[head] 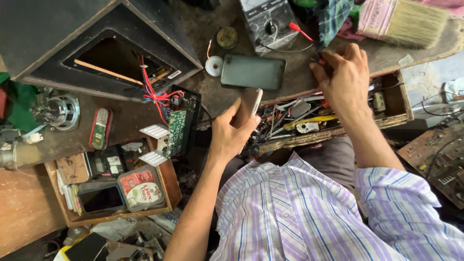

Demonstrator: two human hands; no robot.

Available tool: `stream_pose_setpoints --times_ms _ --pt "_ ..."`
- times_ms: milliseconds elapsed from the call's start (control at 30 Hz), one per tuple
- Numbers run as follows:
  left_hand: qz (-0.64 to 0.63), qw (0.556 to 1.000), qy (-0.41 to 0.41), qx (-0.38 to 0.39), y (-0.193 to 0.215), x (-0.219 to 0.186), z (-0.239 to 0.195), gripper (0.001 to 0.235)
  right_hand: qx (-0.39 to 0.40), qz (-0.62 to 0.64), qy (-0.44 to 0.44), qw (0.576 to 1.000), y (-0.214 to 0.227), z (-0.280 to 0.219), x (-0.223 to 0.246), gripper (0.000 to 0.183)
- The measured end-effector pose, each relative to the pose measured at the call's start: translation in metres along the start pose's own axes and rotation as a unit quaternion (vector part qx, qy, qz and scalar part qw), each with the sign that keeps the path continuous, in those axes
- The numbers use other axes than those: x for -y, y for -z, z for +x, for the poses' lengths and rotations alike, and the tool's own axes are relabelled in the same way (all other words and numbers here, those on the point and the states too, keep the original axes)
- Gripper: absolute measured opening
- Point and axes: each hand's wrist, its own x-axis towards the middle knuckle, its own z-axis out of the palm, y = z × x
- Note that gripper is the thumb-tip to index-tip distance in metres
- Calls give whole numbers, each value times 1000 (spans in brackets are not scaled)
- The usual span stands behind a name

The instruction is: The person disassembles a white smartphone by prying off the back cover and removing the battery. They use a small metal tool to separate the casing and a screwdriver to detach internal components, then place the removed parts on the workbench.

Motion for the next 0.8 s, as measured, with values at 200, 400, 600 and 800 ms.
stream_pose_setpoints --times_ms 200,400,600,800 --pt "3 999 30 13 4 2 5 76 -29 182 -57 981 -11 -25 4 11" --pt "21 1000 -3 11 2 -1 5 73 73 523 -253 811 -21 -59 29 12" --pt "58 998 -17 -9 -3 -1 2 79 76 618 -287 728 -33 -72 52 16" --pt "119 990 -50 -48 -12 5 -1 81 53 629 -249 735 -42 -74 59 30"
